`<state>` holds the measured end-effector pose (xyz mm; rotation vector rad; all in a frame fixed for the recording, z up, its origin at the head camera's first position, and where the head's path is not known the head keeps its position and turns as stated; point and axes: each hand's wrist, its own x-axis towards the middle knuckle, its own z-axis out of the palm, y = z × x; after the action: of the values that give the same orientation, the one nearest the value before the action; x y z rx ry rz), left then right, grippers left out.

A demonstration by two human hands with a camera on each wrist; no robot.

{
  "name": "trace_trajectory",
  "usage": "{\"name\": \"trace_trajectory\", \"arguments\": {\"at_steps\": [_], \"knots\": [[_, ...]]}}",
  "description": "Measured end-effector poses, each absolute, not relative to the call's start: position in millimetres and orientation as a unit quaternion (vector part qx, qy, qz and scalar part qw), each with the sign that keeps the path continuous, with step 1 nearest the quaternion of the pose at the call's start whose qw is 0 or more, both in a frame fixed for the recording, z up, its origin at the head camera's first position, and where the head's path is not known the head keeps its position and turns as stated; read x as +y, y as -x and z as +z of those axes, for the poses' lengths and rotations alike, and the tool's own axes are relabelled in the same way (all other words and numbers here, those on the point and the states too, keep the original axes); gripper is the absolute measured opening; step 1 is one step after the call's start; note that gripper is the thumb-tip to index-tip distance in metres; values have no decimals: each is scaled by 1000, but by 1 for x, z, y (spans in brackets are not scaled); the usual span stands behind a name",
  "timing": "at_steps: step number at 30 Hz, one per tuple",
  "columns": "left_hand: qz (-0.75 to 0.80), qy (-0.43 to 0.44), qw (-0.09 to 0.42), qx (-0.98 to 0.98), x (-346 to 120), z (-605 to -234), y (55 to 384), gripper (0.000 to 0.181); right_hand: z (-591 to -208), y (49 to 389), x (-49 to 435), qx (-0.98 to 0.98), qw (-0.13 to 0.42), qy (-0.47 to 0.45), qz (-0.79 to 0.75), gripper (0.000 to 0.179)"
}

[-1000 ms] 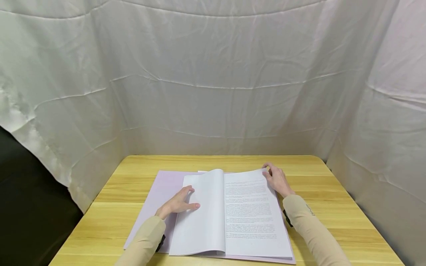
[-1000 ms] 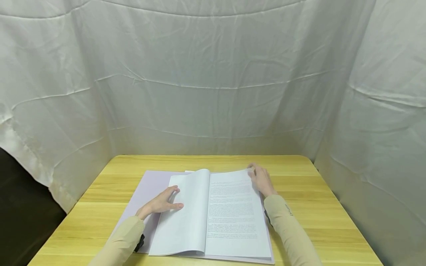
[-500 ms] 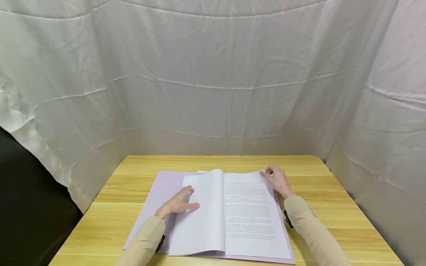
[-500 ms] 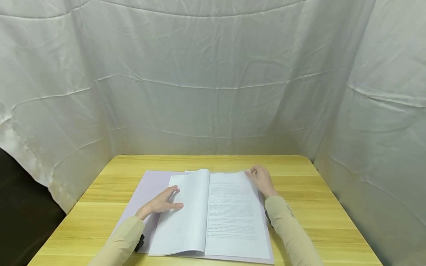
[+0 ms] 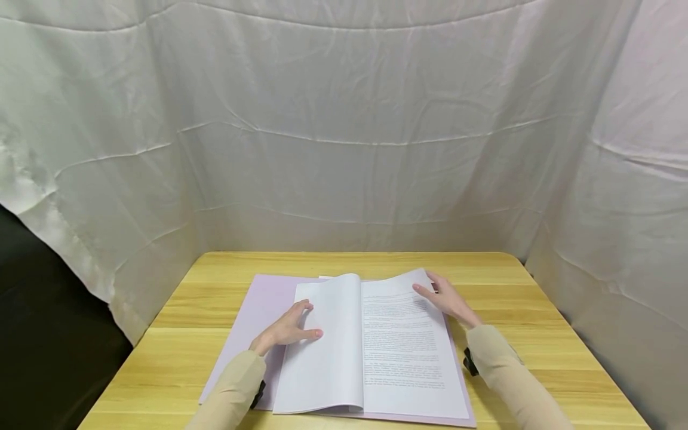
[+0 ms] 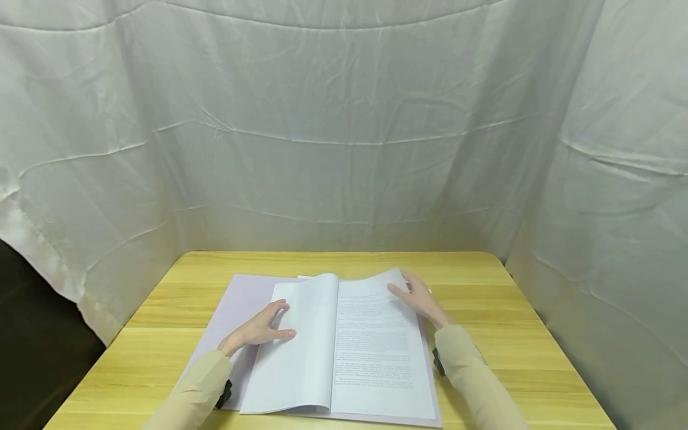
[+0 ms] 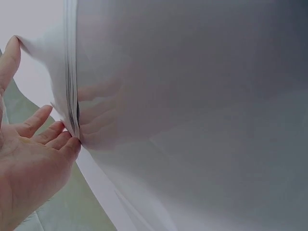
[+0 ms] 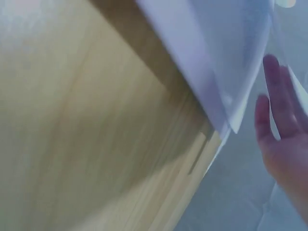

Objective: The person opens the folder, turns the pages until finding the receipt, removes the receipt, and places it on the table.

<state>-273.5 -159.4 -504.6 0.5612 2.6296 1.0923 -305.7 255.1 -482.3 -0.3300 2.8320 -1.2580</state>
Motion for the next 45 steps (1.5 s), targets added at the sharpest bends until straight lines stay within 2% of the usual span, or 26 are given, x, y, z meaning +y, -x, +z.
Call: {"name": "trace_trajectory", "arguments": {"at_steps": [10, 16, 33, 45], "knots": [[369, -193, 113, 902, -161, -502, 273, 88, -477, 287, 257, 829, 161, 95, -527, 82], [379, -194, 108, 898, -161, -498, 273, 89, -472, 281, 257, 779, 214, 114, -579, 72], [415, -173, 103, 888, -151, -489, 267, 95, -454, 270, 244, 672, 287, 240, -638, 56], [437, -148, 91, 883, -141, -482, 263, 89, -449, 264, 234, 668, 299, 232, -641, 59]]}}
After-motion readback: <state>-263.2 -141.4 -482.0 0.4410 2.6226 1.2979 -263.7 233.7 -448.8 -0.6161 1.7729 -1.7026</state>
